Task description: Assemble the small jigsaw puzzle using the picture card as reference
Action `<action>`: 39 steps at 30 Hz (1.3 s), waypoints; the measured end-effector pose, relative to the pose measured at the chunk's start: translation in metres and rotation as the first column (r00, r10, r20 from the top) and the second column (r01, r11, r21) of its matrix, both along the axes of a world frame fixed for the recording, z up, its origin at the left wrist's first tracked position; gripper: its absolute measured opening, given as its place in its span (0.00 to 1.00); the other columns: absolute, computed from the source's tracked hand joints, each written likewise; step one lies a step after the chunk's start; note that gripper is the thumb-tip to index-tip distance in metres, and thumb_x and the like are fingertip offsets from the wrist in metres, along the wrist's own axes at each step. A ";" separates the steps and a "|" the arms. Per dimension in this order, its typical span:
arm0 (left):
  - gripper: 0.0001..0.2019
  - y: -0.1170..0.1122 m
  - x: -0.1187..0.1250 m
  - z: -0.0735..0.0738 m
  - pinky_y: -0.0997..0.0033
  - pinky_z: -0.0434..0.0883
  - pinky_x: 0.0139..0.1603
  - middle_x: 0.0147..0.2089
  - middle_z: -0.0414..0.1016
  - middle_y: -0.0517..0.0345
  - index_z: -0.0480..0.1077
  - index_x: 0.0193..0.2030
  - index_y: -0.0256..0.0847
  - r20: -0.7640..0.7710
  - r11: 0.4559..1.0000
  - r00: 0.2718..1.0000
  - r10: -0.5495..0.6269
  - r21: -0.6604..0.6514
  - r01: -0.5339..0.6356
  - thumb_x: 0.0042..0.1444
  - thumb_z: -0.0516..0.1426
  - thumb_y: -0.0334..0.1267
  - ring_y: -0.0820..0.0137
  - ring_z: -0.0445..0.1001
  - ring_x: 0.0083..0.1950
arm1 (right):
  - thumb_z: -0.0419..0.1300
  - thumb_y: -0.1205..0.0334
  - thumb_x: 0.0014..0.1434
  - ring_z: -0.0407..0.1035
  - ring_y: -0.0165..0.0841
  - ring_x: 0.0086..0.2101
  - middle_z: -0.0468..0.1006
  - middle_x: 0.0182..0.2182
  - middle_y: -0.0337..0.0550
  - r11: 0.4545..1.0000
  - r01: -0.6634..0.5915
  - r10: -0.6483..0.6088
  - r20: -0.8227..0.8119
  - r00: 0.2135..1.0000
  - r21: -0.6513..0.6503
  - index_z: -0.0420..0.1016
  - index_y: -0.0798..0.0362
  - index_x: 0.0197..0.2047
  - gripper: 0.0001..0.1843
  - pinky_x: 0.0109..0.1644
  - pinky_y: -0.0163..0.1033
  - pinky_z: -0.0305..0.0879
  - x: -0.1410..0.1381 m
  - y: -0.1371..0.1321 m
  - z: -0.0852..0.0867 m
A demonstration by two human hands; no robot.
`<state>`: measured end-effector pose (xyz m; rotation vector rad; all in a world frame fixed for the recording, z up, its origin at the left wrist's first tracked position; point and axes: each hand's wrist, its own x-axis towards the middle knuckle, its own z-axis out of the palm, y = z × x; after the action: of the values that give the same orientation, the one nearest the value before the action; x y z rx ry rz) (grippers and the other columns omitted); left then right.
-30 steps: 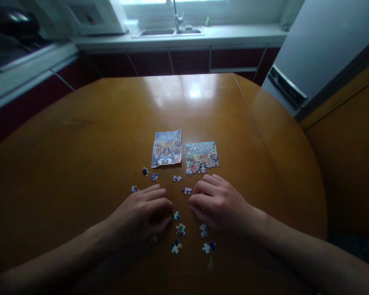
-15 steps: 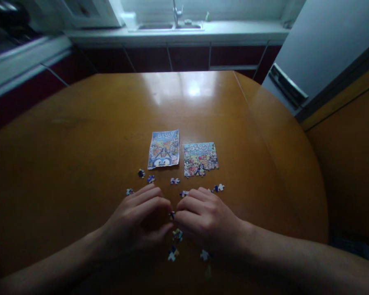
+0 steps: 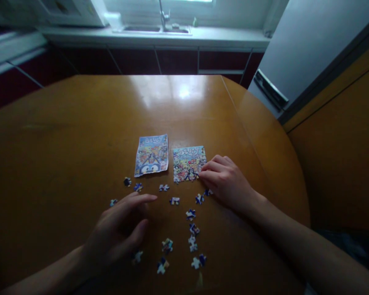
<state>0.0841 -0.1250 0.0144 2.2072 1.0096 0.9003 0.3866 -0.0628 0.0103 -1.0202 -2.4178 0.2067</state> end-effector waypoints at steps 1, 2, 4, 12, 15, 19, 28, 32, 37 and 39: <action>0.20 0.000 0.000 0.000 0.75 0.70 0.31 0.33 0.70 0.60 0.65 0.58 0.39 0.001 1.000 1.000 0.004 -0.003 -0.004 0.59 0.54 0.26 0.74 0.70 0.32 | 0.60 0.65 0.66 0.68 0.36 0.39 0.82 0.39 0.41 1.000 -0.008 0.008 0.004 1.000 0.002 0.80 0.50 0.40 0.07 0.44 0.45 0.63 -0.001 0.000 -0.001; 0.20 0.000 0.000 0.001 0.75 0.70 0.31 0.33 0.70 0.60 0.65 0.58 0.40 0.004 1.000 1.000 0.009 -0.003 -0.009 0.59 0.54 0.26 0.74 0.70 0.31 | 0.59 0.65 0.66 0.68 0.36 0.39 0.82 0.39 0.42 1.000 -0.013 0.013 0.006 1.000 0.003 0.80 0.50 0.40 0.07 0.44 0.45 0.63 -0.002 0.000 -0.002; 0.19 0.000 0.000 0.001 0.75 0.70 0.30 0.33 0.70 0.60 0.66 0.57 0.40 0.012 1.000 1.000 0.018 0.006 -0.018 0.59 0.54 0.27 0.74 0.70 0.31 | 0.59 0.65 0.66 0.68 0.36 0.39 0.82 0.39 0.42 1.000 -0.016 0.016 0.010 1.000 0.008 0.80 0.49 0.40 0.07 0.45 0.45 0.63 -0.003 0.000 -0.003; 0.18 -0.001 0.000 0.002 0.76 0.70 0.31 0.33 0.70 0.60 0.66 0.56 0.40 0.008 0.999 0.999 0.046 0.020 -0.046 0.59 0.53 0.26 0.75 0.70 0.31 | 0.58 0.67 0.66 0.67 0.38 0.41 0.80 0.41 0.46 0.999 0.016 -0.019 0.105 0.994 0.029 0.80 0.50 0.38 0.09 0.46 0.46 0.62 -0.005 -0.002 0.000; 0.18 -0.001 -0.001 0.002 0.76 0.70 0.32 0.34 0.71 0.60 0.66 0.56 0.40 -0.001 0.998 0.999 0.054 0.023 -0.054 0.59 0.53 0.26 0.74 0.70 0.32 | 0.57 0.69 0.64 0.66 0.39 0.42 0.79 0.43 0.47 1.000 0.015 -0.019 0.149 0.989 0.025 0.80 0.50 0.42 0.10 0.47 0.47 0.62 -0.004 -0.002 0.000; 0.18 -0.001 -0.002 0.002 0.77 0.70 0.32 0.34 0.71 0.60 0.66 0.56 0.40 -0.007 0.998 0.999 0.053 0.018 -0.053 0.60 0.53 0.25 0.75 0.71 0.32 | 0.57 0.70 0.64 0.65 0.40 0.43 0.78 0.44 0.48 1.000 0.019 -0.021 0.122 0.992 0.018 0.80 0.51 0.43 0.11 0.48 0.47 0.63 -0.004 -0.003 0.000; 0.16 0.001 -0.001 0.002 0.76 0.68 0.29 0.33 0.71 0.60 0.67 0.54 0.40 0.004 0.998 0.998 0.058 0.034 -0.059 0.60 0.53 0.26 0.74 0.70 0.31 | 0.57 0.69 0.65 0.64 0.41 0.45 0.76 0.45 0.50 0.999 0.020 -0.017 0.087 0.996 -0.040 0.81 0.48 0.45 0.12 0.48 0.49 0.65 -0.009 -0.006 0.002; 0.15 0.001 0.000 0.002 0.75 0.68 0.29 0.31 0.70 0.60 0.68 0.53 0.40 0.029 0.996 0.998 0.058 0.060 -0.060 0.60 0.53 0.26 0.74 0.69 0.29 | 0.55 0.74 0.62 0.64 0.41 0.45 0.76 0.45 0.49 0.998 0.032 -0.034 -0.032 0.999 -0.063 0.80 0.49 0.45 0.16 0.48 0.49 0.66 -0.007 -0.004 0.001; 0.15 0.001 0.000 0.001 0.75 0.69 0.32 0.32 0.71 0.61 0.68 0.52 0.40 0.020 0.996 0.998 0.065 0.062 -0.066 0.60 0.53 0.25 0.75 0.70 0.30 | 0.53 0.79 0.60 0.65 0.40 0.42 0.75 0.40 0.49 0.990 0.137 -0.138 -0.187 0.973 -0.014 0.80 0.52 0.38 0.17 0.43 0.47 0.66 0.000 0.001 0.003; 0.15 0.001 0.000 0.000 0.75 0.69 0.33 0.32 0.71 0.60 0.68 0.52 0.40 0.018 0.996 0.998 0.067 0.058 -0.068 0.60 0.53 0.25 0.74 0.70 0.30 | 0.54 0.79 0.59 0.64 0.40 0.42 0.75 0.41 0.48 0.992 0.124 -0.127 -0.161 0.979 -0.028 0.81 0.51 0.37 0.17 0.43 0.47 0.66 0.001 0.001 0.002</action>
<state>0.0840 -0.1241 0.0146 2.2219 1.0681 0.9881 0.3877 -0.0617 0.0126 -1.1154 -2.2012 0.2578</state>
